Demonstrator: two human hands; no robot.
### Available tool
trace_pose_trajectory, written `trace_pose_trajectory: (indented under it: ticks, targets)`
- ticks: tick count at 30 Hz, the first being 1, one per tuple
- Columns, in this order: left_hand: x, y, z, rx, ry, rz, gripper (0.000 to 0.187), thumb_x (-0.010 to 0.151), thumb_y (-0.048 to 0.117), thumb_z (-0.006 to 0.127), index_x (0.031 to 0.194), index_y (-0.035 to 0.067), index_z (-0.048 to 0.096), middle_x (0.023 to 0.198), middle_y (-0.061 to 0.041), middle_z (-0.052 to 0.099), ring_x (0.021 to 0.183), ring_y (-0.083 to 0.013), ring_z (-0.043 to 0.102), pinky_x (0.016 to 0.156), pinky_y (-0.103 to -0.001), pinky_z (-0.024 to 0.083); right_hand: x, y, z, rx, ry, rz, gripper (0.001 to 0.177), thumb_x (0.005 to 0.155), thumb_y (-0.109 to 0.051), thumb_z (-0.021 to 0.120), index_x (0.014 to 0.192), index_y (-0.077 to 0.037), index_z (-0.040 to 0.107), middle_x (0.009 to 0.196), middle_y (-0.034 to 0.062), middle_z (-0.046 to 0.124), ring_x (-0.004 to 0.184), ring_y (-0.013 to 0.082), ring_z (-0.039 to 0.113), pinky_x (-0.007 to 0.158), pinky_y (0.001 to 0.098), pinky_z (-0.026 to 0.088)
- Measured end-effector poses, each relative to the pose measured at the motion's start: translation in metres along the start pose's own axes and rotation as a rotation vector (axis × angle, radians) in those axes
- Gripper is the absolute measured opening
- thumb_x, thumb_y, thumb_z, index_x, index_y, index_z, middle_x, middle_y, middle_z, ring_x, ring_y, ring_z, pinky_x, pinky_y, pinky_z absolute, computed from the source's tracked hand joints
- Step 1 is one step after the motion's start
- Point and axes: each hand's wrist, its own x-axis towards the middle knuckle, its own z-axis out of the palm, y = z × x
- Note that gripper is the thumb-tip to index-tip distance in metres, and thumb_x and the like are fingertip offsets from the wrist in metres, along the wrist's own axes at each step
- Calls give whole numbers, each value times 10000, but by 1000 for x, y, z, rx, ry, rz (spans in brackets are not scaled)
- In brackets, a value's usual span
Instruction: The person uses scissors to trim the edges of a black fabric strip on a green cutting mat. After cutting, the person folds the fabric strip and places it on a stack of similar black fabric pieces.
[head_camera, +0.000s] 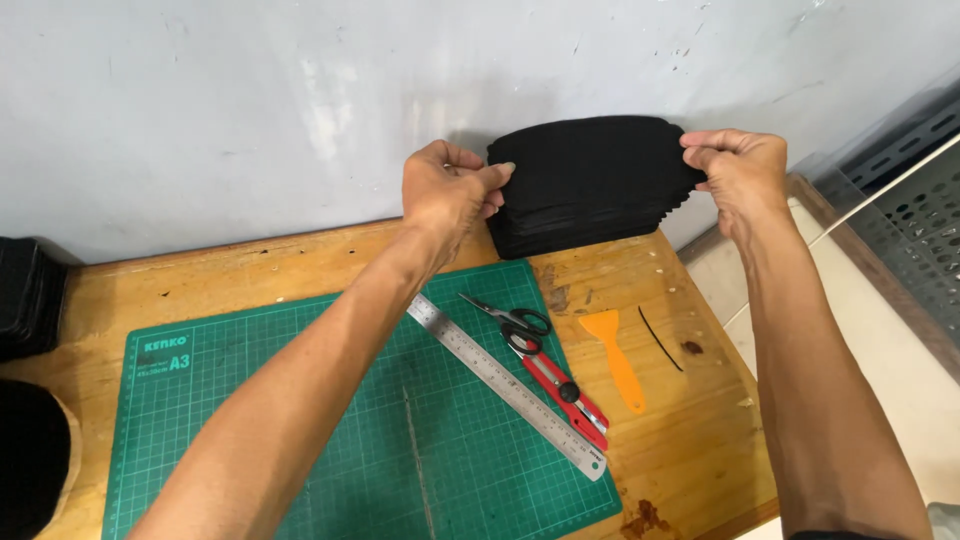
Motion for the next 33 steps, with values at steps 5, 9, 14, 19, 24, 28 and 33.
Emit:
trace_pose_trajectory:
  ticks: [5,9,14,19,24,28,33]
  targets:
    - [7,-1,12,78,39,36,277,829,66,819,836,93,543,623,-82,628,479,-143,607,459,-261,540,18,-7,7,-36,-5,16,197,849,-65,720,963,-200,807,875,-58,743,759,52,593,633,226,446]
    - [9,0,17,118,37,30,233,868,91,796,800,96,573,574,-76,625,465,-124,600,486,-253,577,29,-8,13,-29,-42,-9,219,844,-1,705,946,-171,796,958,-28,763,929,80,700,816,183,578]
    - [12,-17,-2,196,96,61,246,841,225,805,889,103,597,717,-40,664,539,-134,656,511,-278,562,48,21,24,-113,56,-255,193,966,-150,723,1147,-97,762,1158,80,722,1082,187,682,942,256,524]
    - [4,-57,-86,645,144,241,257,832,342,768,1002,176,671,786,-4,731,815,-196,695,779,-366,531,-39,-5,40,-333,185,-869,272,1092,-40,717,1304,128,742,1296,250,518,1181,422,560,981,498,466]
    - [-32,-80,-196,1023,148,426,308,891,318,781,818,154,531,823,-54,648,772,-313,624,696,-461,468,-147,-19,71,-382,-88,-1003,266,1008,-116,762,1251,-10,782,1330,204,624,1178,382,579,1024,481,462]
    - [-53,-74,-272,1219,315,470,324,904,379,757,896,125,557,862,-126,647,899,-383,615,806,-506,459,-211,-23,80,-334,-234,-998,318,965,-162,749,1232,10,761,1333,238,610,1183,379,597,995,482,498]
    - [-53,-48,-308,1565,423,277,869,865,881,489,1183,75,552,1170,-191,579,1077,-386,477,820,-543,399,-260,-9,76,-517,-601,-771,487,902,-422,648,1260,-98,711,1378,122,612,1230,294,603,1018,564,463]
